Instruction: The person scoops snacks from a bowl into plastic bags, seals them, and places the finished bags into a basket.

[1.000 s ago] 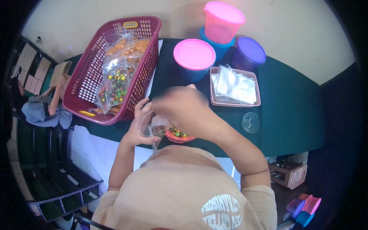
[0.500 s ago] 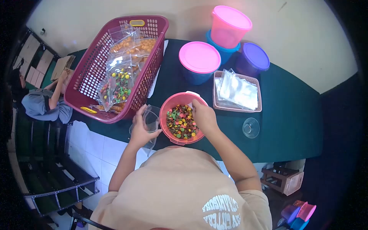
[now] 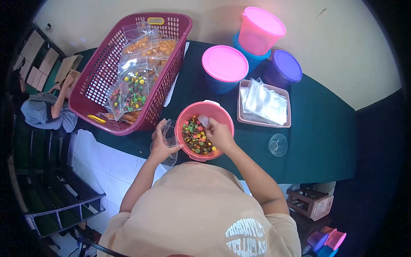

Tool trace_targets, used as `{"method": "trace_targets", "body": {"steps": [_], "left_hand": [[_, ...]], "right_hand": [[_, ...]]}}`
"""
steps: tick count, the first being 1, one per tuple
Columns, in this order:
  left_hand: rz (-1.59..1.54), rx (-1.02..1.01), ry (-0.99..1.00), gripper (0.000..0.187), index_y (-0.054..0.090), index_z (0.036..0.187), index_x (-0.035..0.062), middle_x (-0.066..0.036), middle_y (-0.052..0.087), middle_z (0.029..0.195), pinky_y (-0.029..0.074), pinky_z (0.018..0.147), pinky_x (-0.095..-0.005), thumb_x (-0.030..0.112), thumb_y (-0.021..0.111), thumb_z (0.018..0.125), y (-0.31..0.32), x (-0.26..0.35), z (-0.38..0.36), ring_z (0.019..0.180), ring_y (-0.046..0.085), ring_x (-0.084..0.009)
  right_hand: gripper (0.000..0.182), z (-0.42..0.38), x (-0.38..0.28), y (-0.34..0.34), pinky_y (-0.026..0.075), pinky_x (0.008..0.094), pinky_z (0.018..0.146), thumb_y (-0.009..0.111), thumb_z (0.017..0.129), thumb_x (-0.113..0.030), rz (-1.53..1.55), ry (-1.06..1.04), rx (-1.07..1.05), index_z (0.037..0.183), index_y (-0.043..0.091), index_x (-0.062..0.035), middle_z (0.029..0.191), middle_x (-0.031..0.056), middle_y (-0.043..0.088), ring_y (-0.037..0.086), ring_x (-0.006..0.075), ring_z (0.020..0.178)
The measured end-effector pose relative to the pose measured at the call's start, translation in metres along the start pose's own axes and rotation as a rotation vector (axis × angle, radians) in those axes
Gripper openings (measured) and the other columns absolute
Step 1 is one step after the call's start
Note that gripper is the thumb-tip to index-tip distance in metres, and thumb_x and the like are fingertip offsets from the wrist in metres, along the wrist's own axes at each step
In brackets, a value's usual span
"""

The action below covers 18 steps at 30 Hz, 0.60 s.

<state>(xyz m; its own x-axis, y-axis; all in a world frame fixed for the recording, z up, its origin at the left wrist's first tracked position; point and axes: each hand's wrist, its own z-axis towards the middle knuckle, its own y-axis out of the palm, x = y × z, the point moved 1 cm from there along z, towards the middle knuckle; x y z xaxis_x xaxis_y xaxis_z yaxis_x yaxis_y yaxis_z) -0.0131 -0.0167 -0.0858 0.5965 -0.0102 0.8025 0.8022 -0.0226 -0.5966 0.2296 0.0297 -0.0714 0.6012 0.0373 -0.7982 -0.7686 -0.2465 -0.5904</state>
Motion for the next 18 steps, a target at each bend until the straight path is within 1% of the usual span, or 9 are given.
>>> {"method": "trace_targets", "body": {"steps": [2, 3, 5, 10, 12, 13, 14, 16, 18], "left_hand": [[0.008, -0.03, -0.016, 0.111, 0.021, 0.145, 0.0156, -0.011, 0.034, 0.144, 0.017, 0.11, -0.0535, 0.037, 0.086, 0.058, 0.001, 0.0, 0.003, 0.134, 0.03, -0.0329], [0.008, -0.031, -0.015, 0.111, 0.021, 0.145, 0.0156, -0.011, 0.034, 0.144, 0.017, 0.11, -0.0535, 0.037, 0.086, 0.058, 0.001, 0.0, 0.004, 0.134, 0.03, -0.0329], [0.029, -0.018, -0.024, 0.111, 0.021, 0.145, 0.0178, -0.009, 0.034, 0.145, 0.016, 0.11, -0.0566, 0.037, 0.086, 0.058, 0.002, -0.001, 0.005, 0.135, 0.029, -0.0325], [0.067, -0.021, -0.044, 0.111, 0.021, 0.145, 0.0188, -0.009, 0.033, 0.145, 0.016, 0.109, -0.0591, 0.039, 0.086, 0.057, 0.002, 0.001, 0.007, 0.136, 0.028, -0.0318], [0.075, -0.017, -0.052, 0.111, 0.021, 0.145, 0.0191, -0.009, 0.033, 0.145, 0.015, 0.109, -0.0595, 0.039, 0.086, 0.057, 0.001, 0.002, 0.006, 0.136, 0.028, -0.0316], [0.085, -0.023, -0.057, 0.111, 0.021, 0.145, 0.0192, -0.009, 0.032, 0.145, 0.015, 0.109, -0.0598, 0.039, 0.086, 0.057, 0.001, 0.002, 0.007, 0.136, 0.028, -0.0318], [0.094, -0.028, -0.06, 0.111, 0.021, 0.145, 0.0193, -0.009, 0.032, 0.145, 0.015, 0.109, -0.06, 0.039, 0.086, 0.057, 0.0, 0.002, 0.007, 0.136, 0.028, -0.0321], [0.094, -0.028, -0.06, 0.112, 0.02, 0.145, 0.0195, -0.009, 0.032, 0.145, 0.014, 0.109, -0.0602, 0.039, 0.086, 0.057, 0.0, 0.002, 0.007, 0.136, 0.028, -0.0322], [0.092, -0.028, -0.057, 0.112, 0.02, 0.145, 0.0197, -0.009, 0.032, 0.146, 0.014, 0.109, -0.0604, 0.039, 0.086, 0.057, 0.001, 0.004, 0.007, 0.137, 0.027, -0.0322]], "right_hand": [[0.014, -0.001, -0.001, -0.001, 0.048, 0.0306, 0.057, 0.063, 0.082, -0.002, 0.112, 0.05, -0.03, 0.088, 0.05, 0.0002, 0.07, 0.0093, 0.062, 0.063, 0.0165, 0.064], [0.014, -0.002, 0.0, 0.0, 0.048, 0.0306, 0.057, 0.063, 0.082, -0.002, 0.112, 0.051, -0.029, 0.088, 0.05, 0.0002, 0.07, 0.0093, 0.062, 0.063, 0.0165, 0.064], [0.017, -0.004, 0.003, 0.008, 0.051, 0.038, 0.065, 0.065, 0.079, -0.007, -0.029, -0.01, -0.156, 0.089, 0.053, -0.0023, 0.077, 0.0136, 0.065, 0.066, 0.0277, 0.072], [0.019, -0.004, -0.004, 0.003, 0.049, 0.0399, 0.064, 0.066, 0.08, -0.01, -0.097, -0.022, -0.26, 0.091, 0.053, -0.0029, 0.075, 0.0125, 0.063, 0.065, 0.0291, 0.072], [0.017, -0.005, -0.004, -0.007, 0.048, 0.0408, 0.065, 0.065, 0.083, -0.011, -0.183, -0.108, -0.334, 0.092, 0.052, -0.0037, 0.077, 0.0132, 0.064, 0.064, 0.0305, 0.073], [0.015, -0.007, -0.012, -0.018, 0.048, 0.0429, 0.066, 0.062, 0.086, -0.012, -0.219, -0.131, -0.394, 0.094, 0.051, -0.0043, 0.081, 0.0146, 0.064, 0.064, 0.0329, 0.075], [0.015, -0.009, -0.017, -0.025, 0.048, 0.0429, 0.066, 0.062, 0.086, -0.012, -0.219, -0.131, -0.395, 0.094, 0.051, -0.0043, 0.081, 0.0146, 0.064, 0.064, 0.0329, 0.075], [0.015, -0.013, -0.024, -0.037, 0.048, 0.0445, 0.069, 0.06, 0.086, -0.01, -0.315, -0.113, -0.506, 0.097, 0.052, -0.0047, 0.084, 0.0159, 0.064, 0.063, 0.0349, 0.078], [0.017, -0.015, -0.029, -0.048, 0.047, 0.0456, 0.069, 0.06, 0.084, -0.009, -0.358, -0.143, -0.492, 0.099, 0.052, -0.005, 0.084, 0.0162, 0.065, 0.063, 0.0354, 0.079]]}}
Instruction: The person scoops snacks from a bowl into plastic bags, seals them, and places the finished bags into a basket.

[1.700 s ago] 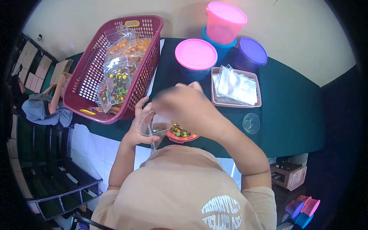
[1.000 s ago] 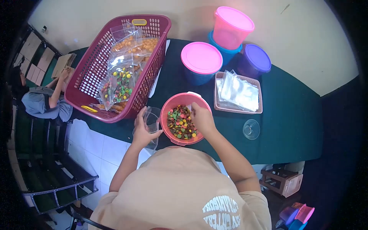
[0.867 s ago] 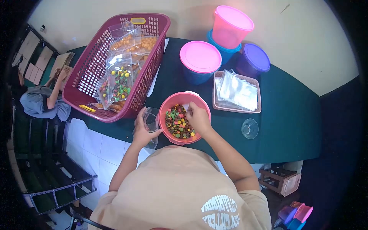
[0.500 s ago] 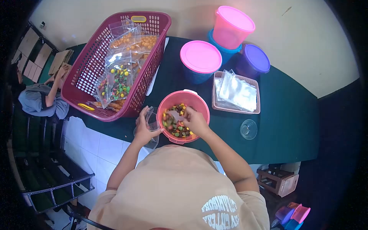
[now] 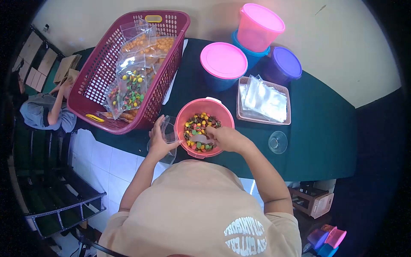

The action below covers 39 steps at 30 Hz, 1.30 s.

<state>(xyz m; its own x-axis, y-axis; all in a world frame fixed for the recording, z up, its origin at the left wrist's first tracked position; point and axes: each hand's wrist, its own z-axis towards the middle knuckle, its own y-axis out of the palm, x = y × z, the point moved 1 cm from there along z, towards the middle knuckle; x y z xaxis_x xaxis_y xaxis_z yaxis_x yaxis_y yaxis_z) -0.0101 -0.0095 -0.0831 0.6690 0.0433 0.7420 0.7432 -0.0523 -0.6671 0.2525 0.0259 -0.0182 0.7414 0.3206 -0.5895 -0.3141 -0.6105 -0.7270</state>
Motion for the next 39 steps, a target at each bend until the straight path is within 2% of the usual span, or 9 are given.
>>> {"method": "trace_targets", "body": {"steps": [2, 5, 8, 13, 22, 24, 26, 34, 39], "left_hand": [[0.064, 0.03, -0.006, 0.113, 0.021, 0.145, 0.0158, -0.011, 0.039, 0.142, 0.02, 0.109, -0.0504, 0.036, 0.088, 0.056, -0.002, 0.004, -0.001, 0.132, 0.036, -0.0319], [0.065, 0.035, -0.006, 0.113, 0.021, 0.145, 0.0163, -0.011, 0.039, 0.143, 0.019, 0.109, -0.0514, 0.036, 0.088, 0.056, -0.001, 0.004, -0.001, 0.132, 0.036, -0.0313], [0.054, 0.035, -0.028, 0.114, 0.02, 0.145, 0.0168, -0.01, 0.039, 0.143, 0.017, 0.11, -0.0526, 0.036, 0.088, 0.056, -0.001, 0.005, -0.001, 0.133, 0.035, -0.0311], [0.046, 0.028, -0.035, 0.114, 0.02, 0.145, 0.0164, -0.01, 0.039, 0.143, 0.017, 0.11, -0.0542, 0.035, 0.088, 0.056, -0.002, 0.005, -0.002, 0.134, 0.034, -0.0309], [0.063, 0.034, -0.026, 0.114, 0.021, 0.145, 0.0158, -0.011, 0.04, 0.143, 0.018, 0.108, -0.055, 0.036, 0.088, 0.055, -0.001, 0.004, 0.0, 0.133, 0.036, -0.0312], [0.063, 0.027, -0.022, 0.114, 0.021, 0.145, 0.0158, -0.011, 0.04, 0.143, 0.018, 0.108, -0.0549, 0.036, 0.088, 0.055, -0.001, 0.004, 0.0, 0.133, 0.036, -0.0312], [0.013, -0.025, -0.039, 0.113, 0.02, 0.146, 0.0192, -0.009, 0.031, 0.147, 0.011, 0.109, -0.0639, 0.04, 0.087, 0.057, -0.002, 0.002, 0.002, 0.138, 0.026, -0.0319], [0.005, -0.031, -0.052, 0.113, 0.019, 0.146, 0.0196, -0.009, 0.031, 0.147, 0.01, 0.109, -0.0646, 0.04, 0.087, 0.058, -0.003, 0.003, 0.001, 0.138, 0.026, -0.0317], [0.014, -0.028, -0.042, 0.113, 0.02, 0.146, 0.02, -0.009, 0.031, 0.147, 0.009, 0.109, -0.0644, 0.041, 0.086, 0.057, -0.002, 0.002, 0.002, 0.138, 0.026, -0.0315]], "right_hand": [[0.019, -0.002, 0.003, -0.005, 0.047, 0.0467, 0.07, 0.06, 0.083, -0.008, -0.047, -0.016, 0.015, 0.101, 0.053, -0.0053, 0.085, 0.0166, 0.065, 0.063, 0.036, 0.08], [0.023, -0.002, 0.006, -0.009, 0.048, 0.0479, 0.071, 0.055, 0.081, -0.005, -0.227, -0.015, 0.201, 0.104, 0.054, -0.005, 0.081, 0.0187, 0.065, 0.064, 0.0363, 0.082], [0.024, 0.0, 0.014, 0.01, 0.048, 0.0474, 0.072, 0.055, 0.081, -0.005, -0.329, 0.0, 0.164, 0.105, 0.053, -0.0051, 0.082, 0.0194, 0.065, 0.064, 0.037, 0.082], [0.026, -0.003, -0.002, 0.027, 0.048, 0.047, 0.072, 0.058, 0.081, -0.006, 0.001, 0.064, 0.053, 0.105, 0.049, -0.0054, 0.084, 0.0203, 0.064, 0.064, 0.038, 0.083], [0.03, -0.005, -0.01, 0.032, 0.05, 0.04, 0.073, 0.064, 0.076, -0.004, 0.391, 0.303, 0.241, 0.102, 0.049, -0.0022, 0.087, 0.0153, 0.062, 0.064, 0.0308, 0.082], [0.03, -0.003, -0.01, 0.038, 0.05, 0.0393, 0.073, 0.064, 0.075, -0.004, 0.376, 0.288, 0.261, 0.101, 0.049, -0.0023, 0.086, 0.0149, 0.061, 0.064, 0.0301, 0.081], [0.029, -0.002, -0.009, 0.042, 0.049, 0.0387, 0.073, 0.065, 0.074, -0.004, 0.357, 0.267, 0.281, 0.099, 0.049, -0.0024, 0.085, 0.0146, 0.061, 0.064, 0.0294, 0.08], [0.026, -0.001, 0.005, 0.048, 0.047, 0.0319, 0.066, 0.066, 0.073, -0.003, 0.662, 0.285, 0.273, 0.088, 0.045, -0.0047, 0.077, 0.0078, 0.057, 0.057, 0.016, 0.073], [0.023, 0.012, 0.006, 0.053, 0.048, 0.0292, 0.065, 0.065, 0.076, -0.002, 0.725, 0.325, 0.286, 0.087, 0.045, -0.0058, 0.076, 0.0067, 0.057, 0.06, 0.0146, 0.073]]}}
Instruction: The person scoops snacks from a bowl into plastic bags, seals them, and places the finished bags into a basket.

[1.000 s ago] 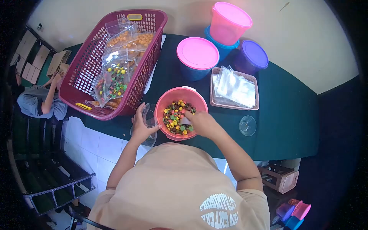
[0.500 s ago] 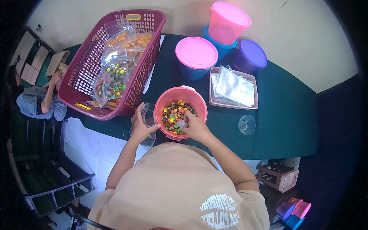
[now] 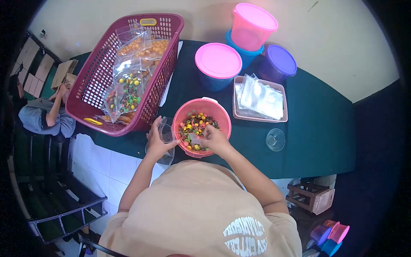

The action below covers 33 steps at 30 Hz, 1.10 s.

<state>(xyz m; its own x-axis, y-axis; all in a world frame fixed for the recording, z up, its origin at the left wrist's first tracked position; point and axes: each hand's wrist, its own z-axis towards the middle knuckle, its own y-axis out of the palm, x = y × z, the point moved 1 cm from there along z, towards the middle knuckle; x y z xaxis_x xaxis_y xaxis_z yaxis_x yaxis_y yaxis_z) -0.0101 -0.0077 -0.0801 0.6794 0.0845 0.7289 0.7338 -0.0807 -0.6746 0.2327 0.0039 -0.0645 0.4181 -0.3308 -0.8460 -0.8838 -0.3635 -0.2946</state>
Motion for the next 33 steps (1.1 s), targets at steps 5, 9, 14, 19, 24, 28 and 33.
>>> {"method": "trace_targets", "body": {"steps": [5, 9, 14, 19, 24, 28, 33], "left_hand": [[-0.002, -0.004, -0.03, 0.113, 0.02, 0.145, 0.0201, -0.009, 0.031, 0.147, 0.008, 0.109, -0.0645, 0.043, 0.086, 0.057, -0.002, 0.004, -0.001, 0.139, 0.025, -0.0311], [-0.006, 0.011, -0.044, 0.112, 0.02, 0.145, 0.0203, -0.008, 0.031, 0.147, 0.008, 0.11, -0.0646, 0.043, 0.086, 0.057, 0.0, 0.002, -0.003, 0.139, 0.025, -0.0312], [0.22, 0.188, 0.225, 0.113, 0.023, 0.143, 0.0141, -0.011, 0.035, 0.144, 0.014, 0.108, -0.0608, 0.038, 0.088, 0.054, -0.011, 0.018, -0.012, 0.13, 0.037, -0.0332], [0.137, 0.157, 0.336, 0.114, 0.024, 0.142, 0.014, -0.011, 0.035, 0.145, 0.012, 0.109, -0.0619, 0.037, 0.089, 0.05, -0.03, 0.032, -0.016, 0.133, 0.033, -0.0329], [0.133, 0.093, 0.415, 0.113, 0.026, 0.141, 0.0148, -0.011, 0.03, 0.147, 0.009, 0.109, -0.0639, 0.039, 0.089, 0.05, -0.037, 0.047, -0.02, 0.136, 0.03, -0.0338], [0.165, 0.054, 0.402, 0.113, 0.026, 0.141, 0.0154, -0.012, 0.028, 0.148, 0.008, 0.109, -0.0647, 0.041, 0.089, 0.05, -0.033, 0.053, -0.019, 0.136, 0.03, -0.0344], [0.195, 0.036, 0.467, 0.113, 0.026, 0.141, 0.0164, -0.013, 0.028, 0.148, 0.007, 0.107, -0.067, 0.043, 0.088, 0.051, -0.027, 0.058, -0.017, 0.136, 0.028, -0.0354]], "right_hand": [[0.021, 0.014, 0.004, -0.013, 0.052, 0.0285, 0.065, 0.061, 0.079, 0.001, 0.341, 0.055, -0.025, 0.089, 0.044, -0.0057, 0.08, 0.0084, 0.058, 0.066, 0.0179, 0.077], [0.024, 0.013, 0.003, -0.025, 0.057, 0.0341, 0.07, 0.052, 0.084, 0.002, 0.481, 0.108, -0.026, 0.099, 0.036, -0.0075, 0.094, 0.0195, 0.061, 0.069, 0.0289, 0.079], [0.024, 0.004, -0.005, -0.037, 0.058, 0.0371, 0.074, 0.048, 0.086, 0.003, 0.616, 0.121, 0.102, 0.1, 0.033, -0.0087, 0.102, 0.0236, 0.057, 0.068, 0.0291, 0.087], [0.028, 0.0, 0.011, -0.05, 0.057, 0.0374, 0.072, 0.048, 0.087, 0.002, 0.747, 0.071, 0.153, 0.104, 0.029, -0.0081, 0.099, 0.0237, 0.058, 0.067, 0.0289, 0.085], [0.022, -0.018, 0.015, -0.069, 0.057, 0.0428, 0.079, 0.048, 0.09, 0.001, 0.909, 0.007, 0.242, 0.101, 0.033, -0.0101, 0.097, 0.0213, 0.058, 0.065, 0.0322, 0.087], [0.021, -0.027, 0.02, -0.084, 0.056, 0.0434, 0.081, 0.048, 0.091, 0.0, 0.903, -0.035, 0.242, 0.101, 0.033, -0.01, 0.097, 0.0212, 0.059, 0.065, 0.0321, 0.087], [0.021, -0.042, 0.0, -0.088, 0.056, 0.0415, 0.08, 0.048, 0.09, -0.001, 0.87, -0.091, 0.285, 0.101, 0.032, -0.0092, 0.095, 0.0209, 0.059, 0.066, 0.0304, 0.086]]}}
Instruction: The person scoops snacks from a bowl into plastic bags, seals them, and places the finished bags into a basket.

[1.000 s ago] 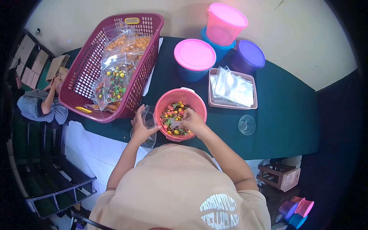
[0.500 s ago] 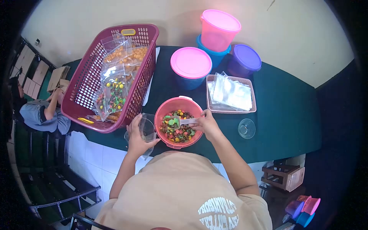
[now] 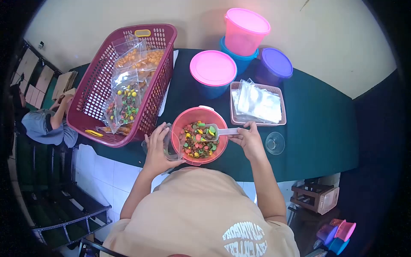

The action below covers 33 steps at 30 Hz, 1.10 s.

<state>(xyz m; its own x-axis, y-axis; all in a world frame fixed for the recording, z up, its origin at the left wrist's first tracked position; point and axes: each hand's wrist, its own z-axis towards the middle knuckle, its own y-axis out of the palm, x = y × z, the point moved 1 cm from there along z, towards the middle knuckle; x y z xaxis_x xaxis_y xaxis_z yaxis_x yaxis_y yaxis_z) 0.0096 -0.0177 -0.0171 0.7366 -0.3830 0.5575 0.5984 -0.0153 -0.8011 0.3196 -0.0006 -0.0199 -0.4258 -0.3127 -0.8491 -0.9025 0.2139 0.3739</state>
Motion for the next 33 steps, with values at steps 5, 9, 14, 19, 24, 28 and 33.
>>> {"method": "trace_targets", "body": {"steps": [5, 9, 14, 19, 24, 28, 33], "left_hand": [[-0.012, -0.02, 0.039, 0.114, 0.024, 0.142, 0.0174, -0.013, 0.027, 0.148, 0.007, 0.107, -0.0675, 0.044, 0.088, 0.051, 0.003, 0.007, 0.003, 0.137, 0.026, -0.0355], [-0.027, -0.016, 0.058, 0.114, 0.024, 0.142, 0.0193, -0.012, 0.027, 0.149, 0.006, 0.107, -0.0671, 0.043, 0.088, 0.052, 0.005, 0.01, 0.003, 0.138, 0.025, -0.0351], [-0.027, -0.023, 0.057, 0.115, 0.023, 0.143, 0.021, -0.012, 0.026, 0.15, 0.006, 0.108, -0.0668, 0.041, 0.089, 0.051, 0.006, 0.009, 0.001, 0.138, 0.024, -0.0351], [-0.016, -0.029, 0.055, 0.114, 0.023, 0.143, 0.0215, -0.011, 0.026, 0.149, 0.005, 0.107, -0.0675, 0.04, 0.089, 0.051, 0.006, 0.009, 0.0, 0.138, 0.024, -0.0356], [-0.017, -0.036, 0.074, 0.113, 0.024, 0.142, 0.0228, -0.009, 0.028, 0.148, 0.005, 0.106, -0.0693, 0.038, 0.089, 0.051, 0.007, 0.009, 0.0, 0.137, 0.025, -0.0362], [-0.03, -0.025, 0.086, 0.113, 0.023, 0.142, 0.0232, -0.009, 0.029, 0.147, 0.005, 0.106, -0.0696, 0.038, 0.088, 0.051, 0.008, 0.011, 0.002, 0.137, 0.026, -0.0357], [-0.045, -0.032, 0.096, 0.109, 0.025, 0.142, 0.0216, -0.009, 0.033, 0.145, 0.005, 0.106, -0.0698, 0.036, 0.087, 0.054, 0.009, 0.016, 0.004, 0.135, 0.029, -0.0342]], "right_hand": [[0.023, -0.007, -0.008, 0.013, 0.055, 0.0403, 0.079, 0.049, 0.09, -0.002, 0.051, -0.011, -0.073, 0.101, 0.03, -0.0084, 0.094, 0.0203, 0.059, 0.066, 0.0299, 0.086], [0.023, -0.009, -0.006, 0.023, 0.056, 0.0387, 0.079, 0.048, 0.09, -0.002, -0.032, -0.054, -0.069, 0.103, 0.03, -0.0065, 0.093, 0.0217, 0.061, 0.067, 0.0295, 0.085], [0.024, -0.01, -0.005, 0.029, 0.056, 0.0363, 0.077, 0.047, 0.09, -0.001, -0.13, -0.078, -0.034, 0.105, 0.03, -0.0049, 0.093, 0.0236, 0.062, 0.068, 0.0287, 0.085], [0.023, -0.01, -0.002, 0.029, 0.056, 0.0349, 0.077, 0.048, 0.091, -0.003, -0.185, -0.103, -0.024, 0.106, 0.03, -0.0046, 0.092, 0.0203, 0.062, 0.068, 0.0272, 0.084], [0.023, -0.013, 0.0, 0.031, 0.056, 0.0354, 0.076, 0.048, 0.092, -0.002, -0.182, -0.081, -0.032, 0.106, 0.03, -0.0061, 0.091, 0.0178, 0.063, 0.069, 0.029, 0.084], [0.022, -0.016, -0.003, 0.035, 0.056, 0.0347, 0.074, 0.047, 0.093, -0.002, -0.207, -0.079, -0.034, 0.105, 0.029, -0.0073, 0.088, 0.0156, 0.062, 0.07, 0.0304, 0.083], [0.021, -0.019, -0.009, 0.046, 0.056, 0.0313, 0.072, 0.047, 0.093, 0.0, -0.355, -0.186, -0.039, 0.105, 0.03, -0.0059, 0.086, 0.0137, 0.062, 0.069, 0.0256, 0.08]]}}
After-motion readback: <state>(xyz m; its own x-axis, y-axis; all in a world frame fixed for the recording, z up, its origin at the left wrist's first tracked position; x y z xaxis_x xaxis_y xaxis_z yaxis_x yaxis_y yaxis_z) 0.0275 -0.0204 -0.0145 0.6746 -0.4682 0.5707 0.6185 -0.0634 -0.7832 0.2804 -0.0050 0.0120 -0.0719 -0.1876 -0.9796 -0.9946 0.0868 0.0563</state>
